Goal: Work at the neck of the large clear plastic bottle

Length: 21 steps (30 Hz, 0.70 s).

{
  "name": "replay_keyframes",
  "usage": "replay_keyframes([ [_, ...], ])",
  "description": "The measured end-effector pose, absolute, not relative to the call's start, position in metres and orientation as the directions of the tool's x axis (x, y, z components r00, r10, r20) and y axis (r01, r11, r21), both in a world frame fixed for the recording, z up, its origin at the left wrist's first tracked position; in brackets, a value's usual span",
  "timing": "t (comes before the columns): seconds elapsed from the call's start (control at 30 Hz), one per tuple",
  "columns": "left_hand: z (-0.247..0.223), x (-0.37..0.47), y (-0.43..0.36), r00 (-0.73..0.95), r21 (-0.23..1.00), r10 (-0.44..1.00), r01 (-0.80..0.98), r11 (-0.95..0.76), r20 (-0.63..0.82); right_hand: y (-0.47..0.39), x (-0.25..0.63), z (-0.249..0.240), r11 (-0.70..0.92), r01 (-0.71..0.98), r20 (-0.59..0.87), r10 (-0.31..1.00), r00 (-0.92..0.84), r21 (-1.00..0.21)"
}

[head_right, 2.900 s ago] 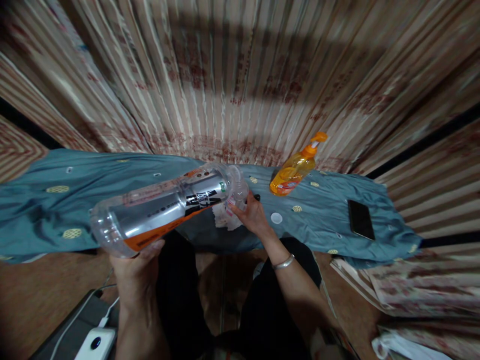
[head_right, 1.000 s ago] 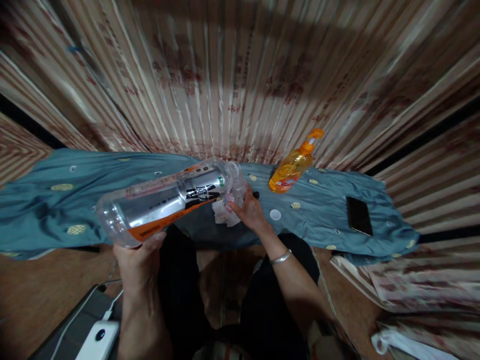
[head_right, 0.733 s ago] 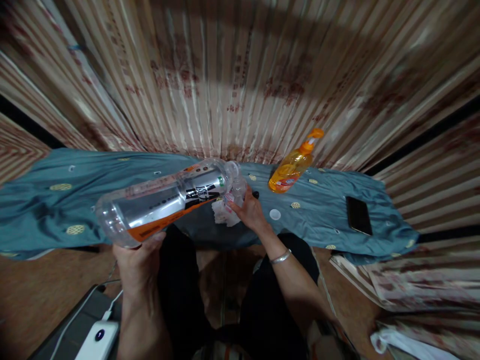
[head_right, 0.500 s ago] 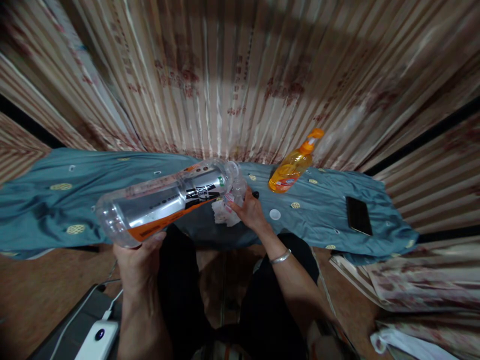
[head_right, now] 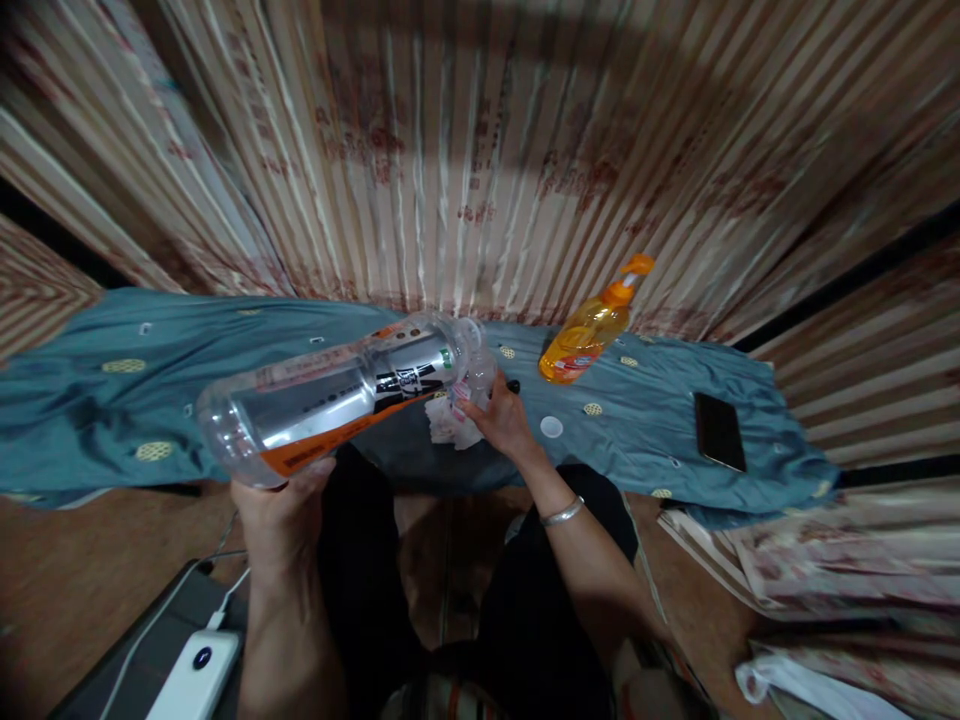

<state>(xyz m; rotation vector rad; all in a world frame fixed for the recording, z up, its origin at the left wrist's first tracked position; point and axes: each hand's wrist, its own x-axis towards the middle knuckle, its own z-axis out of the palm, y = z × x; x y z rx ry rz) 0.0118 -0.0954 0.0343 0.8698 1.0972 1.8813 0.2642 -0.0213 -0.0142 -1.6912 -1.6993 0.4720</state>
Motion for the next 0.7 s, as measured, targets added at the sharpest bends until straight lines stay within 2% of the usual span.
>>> replay_keyframes([
  [0.7,0.0299,0.0114,-0.092,-0.469,0.92,0.867,-0.241,-0.309,0.169,-0.0207,0.2651,-0.0141,0.078,0.717,0.197,0.977,0.083,-0.692],
])
